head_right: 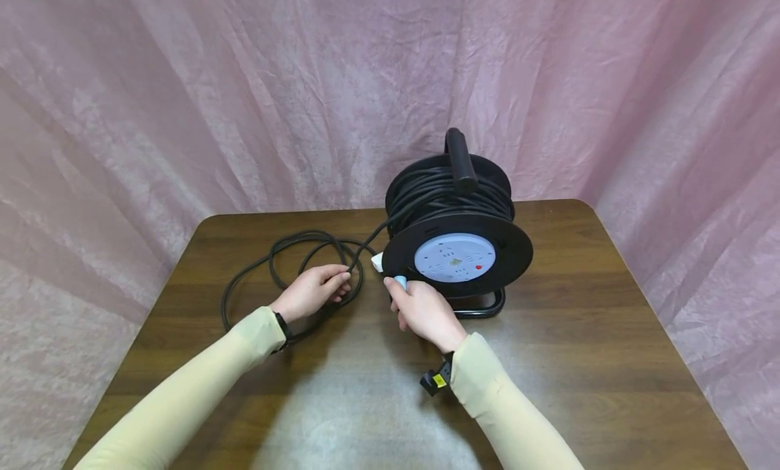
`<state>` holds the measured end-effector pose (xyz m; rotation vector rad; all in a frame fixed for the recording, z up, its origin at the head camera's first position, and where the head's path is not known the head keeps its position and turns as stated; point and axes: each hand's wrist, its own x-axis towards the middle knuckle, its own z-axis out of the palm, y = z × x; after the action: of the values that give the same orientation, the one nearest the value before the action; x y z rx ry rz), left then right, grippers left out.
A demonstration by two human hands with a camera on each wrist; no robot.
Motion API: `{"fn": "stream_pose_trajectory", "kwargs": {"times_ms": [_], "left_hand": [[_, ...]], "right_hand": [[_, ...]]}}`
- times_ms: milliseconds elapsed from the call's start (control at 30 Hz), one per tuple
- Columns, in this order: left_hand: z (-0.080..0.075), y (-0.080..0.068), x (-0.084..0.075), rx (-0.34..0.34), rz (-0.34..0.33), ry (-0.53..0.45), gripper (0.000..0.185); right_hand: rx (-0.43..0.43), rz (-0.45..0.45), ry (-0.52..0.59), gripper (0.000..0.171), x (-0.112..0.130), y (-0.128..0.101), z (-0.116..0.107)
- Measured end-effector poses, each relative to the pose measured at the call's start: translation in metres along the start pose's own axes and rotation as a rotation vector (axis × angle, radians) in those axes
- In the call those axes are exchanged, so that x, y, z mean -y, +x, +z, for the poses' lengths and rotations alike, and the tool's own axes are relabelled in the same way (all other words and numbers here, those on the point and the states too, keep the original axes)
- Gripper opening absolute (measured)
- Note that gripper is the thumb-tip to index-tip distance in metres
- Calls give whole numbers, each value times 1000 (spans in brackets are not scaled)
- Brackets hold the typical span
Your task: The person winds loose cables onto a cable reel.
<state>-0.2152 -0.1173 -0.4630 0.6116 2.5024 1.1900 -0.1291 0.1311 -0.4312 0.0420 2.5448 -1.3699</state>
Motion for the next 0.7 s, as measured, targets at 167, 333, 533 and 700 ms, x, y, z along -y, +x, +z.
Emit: {"fn": "stream_pose_trajectory", "kwargs": {"times_ms": [167, 333, 533, 700], "left_hand": [[1, 1, -3, 6, -4, -5, 30], [2, 1, -6, 19, -4, -7, 30], [5, 1, -10, 37, 12, -7, 31], [5, 2, -14, 37, 8, -20, 31]], "right_hand": [[-1, -11, -2, 63, 4, -1, -1], [8, -30, -5, 61, 5, 1, -1], [25, -40, -4, 65, 10, 2, -4], [28, -34, 12, 64, 12, 1, -6]]}}
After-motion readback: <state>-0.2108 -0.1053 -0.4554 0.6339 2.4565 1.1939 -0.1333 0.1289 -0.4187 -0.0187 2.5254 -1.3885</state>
